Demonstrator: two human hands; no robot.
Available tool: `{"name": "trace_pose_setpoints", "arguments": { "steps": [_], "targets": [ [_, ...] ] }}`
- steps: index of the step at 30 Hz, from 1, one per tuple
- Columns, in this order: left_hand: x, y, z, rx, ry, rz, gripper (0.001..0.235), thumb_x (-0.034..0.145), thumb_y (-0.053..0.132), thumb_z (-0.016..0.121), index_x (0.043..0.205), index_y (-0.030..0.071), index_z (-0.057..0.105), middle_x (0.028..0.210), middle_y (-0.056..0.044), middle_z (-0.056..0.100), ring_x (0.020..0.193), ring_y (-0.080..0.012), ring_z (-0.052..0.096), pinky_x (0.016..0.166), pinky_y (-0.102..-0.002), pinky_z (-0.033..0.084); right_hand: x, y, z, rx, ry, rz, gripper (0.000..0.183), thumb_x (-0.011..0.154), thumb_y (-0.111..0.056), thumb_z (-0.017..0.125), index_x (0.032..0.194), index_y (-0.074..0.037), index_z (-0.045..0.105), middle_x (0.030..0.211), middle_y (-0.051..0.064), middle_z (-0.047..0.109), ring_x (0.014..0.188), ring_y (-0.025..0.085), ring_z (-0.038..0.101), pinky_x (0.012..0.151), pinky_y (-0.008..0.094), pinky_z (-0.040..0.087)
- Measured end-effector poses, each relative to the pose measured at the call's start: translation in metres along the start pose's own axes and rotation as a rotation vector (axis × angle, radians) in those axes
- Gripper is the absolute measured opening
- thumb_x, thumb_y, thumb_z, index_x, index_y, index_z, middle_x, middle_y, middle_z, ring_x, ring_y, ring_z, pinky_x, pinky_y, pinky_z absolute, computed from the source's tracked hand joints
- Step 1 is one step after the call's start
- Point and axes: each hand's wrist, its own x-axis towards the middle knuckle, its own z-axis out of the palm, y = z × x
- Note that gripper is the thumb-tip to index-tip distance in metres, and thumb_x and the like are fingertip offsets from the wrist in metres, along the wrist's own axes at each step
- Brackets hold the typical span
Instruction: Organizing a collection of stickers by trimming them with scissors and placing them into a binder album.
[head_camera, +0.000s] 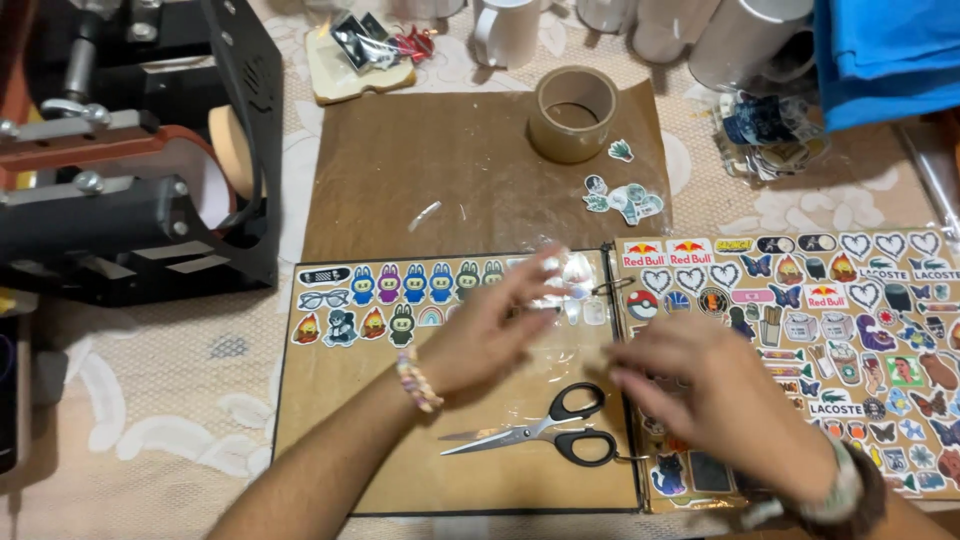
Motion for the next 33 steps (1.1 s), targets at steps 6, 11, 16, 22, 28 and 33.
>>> {"name": "trace_pose_setpoints", "arguments": {
  "steps": [6, 11, 16, 22, 28, 33],
  "targets": [
    [-0.019, -0.014, -0.062, -0.176, 0.504, 0.379, 0.034, 0.093, 0.014, 0.067, 0.126, 0.007, 0.067, 0.117, -0.004, 0.071, 0.105, -0.0105, 0.066, 0.092, -0.022, 0.053, -0.021, -0.021, 0.037, -0.096, -0.402, -0.266, 0.042, 0.097, -0.014, 0.047, 0.138, -0.007, 0.056, 0.146, 0.016, 0.052, 0.108, 0.032, 0.056, 0.089, 0.045, 0.046],
    [-0.052, -0.025, -0.058, -0.22, 0.615, 0.266, 0.024, 0.087, 0.008, 0.072, 0.111, 0.002, 0.074, 0.108, -0.01, 0.077, 0.1, -0.0149, 0.072, 0.091, -0.027, 0.059, -0.009, -0.025, 0.042, -0.265, -0.462, -0.342, 0.046, 0.089, -0.012, 0.051, 0.136, -0.009, 0.053, 0.126, 0.01, 0.059, 0.092, 0.031, 0.063, 0.073, 0.044, 0.049],
    [-0.077, -0.028, -0.042, -0.368, 0.679, 0.236, 0.018, 0.085, 0.011, 0.075, 0.101, 0.004, 0.078, 0.099, -0.01, 0.08, 0.093, -0.0183, 0.073, 0.086, -0.03, 0.059, -0.004, -0.027, 0.023, -0.319, -0.512, -0.063, 0.047, 0.088, -0.023, 0.059, 0.134, -0.021, 0.05, 0.12, 0.003, 0.059, 0.055, 0.033, 0.074, 0.047, 0.052, 0.057],
    [-0.081, -0.028, -0.015, -0.498, 0.515, 0.248, 0.018, 0.087, 0.009, 0.073, 0.102, 0.002, 0.078, 0.1, -0.014, 0.08, 0.097, -0.0205, 0.075, 0.083, -0.029, 0.059, -0.002, -0.034, 0.017, 0.401, 0.012, 0.263, 0.041, 0.057, -0.029, 0.094, 0.093, -0.012, 0.082, 0.088, 0.001, 0.081, 0.069, 0.009, 0.074, 0.055, 0.019, 0.063],
    [-0.08, -0.021, 0.01, -0.212, 0.417, 0.347, 0.015, 0.092, 0.012, 0.07, 0.103, 0.007, 0.078, 0.103, -0.008, 0.079, 0.1, -0.0154, 0.073, 0.092, -0.027, 0.056, 0.027, -0.077, 0.024, 0.592, 0.25, 0.231, 0.022, 0.071, -0.011, 0.085, 0.086, -0.005, 0.071, 0.104, 0.008, 0.08, 0.093, 0.012, 0.075, 0.079, 0.022, 0.059],
    [-0.082, -0.025, 0.018, 0.033, 0.518, 0.522, 0.017, 0.09, 0.016, 0.075, 0.106, 0.014, 0.077, 0.1, -0.004, 0.078, 0.099, -0.0165, 0.069, 0.093, -0.031, 0.053, 0.033, -0.079, 0.031, 0.731, 0.268, 0.301, 0.02, 0.075, -0.007, 0.083, 0.087, -0.004, 0.068, 0.088, 0.008, 0.077, 0.081, 0.014, 0.071, 0.078, 0.024, 0.058]
  ]
}}
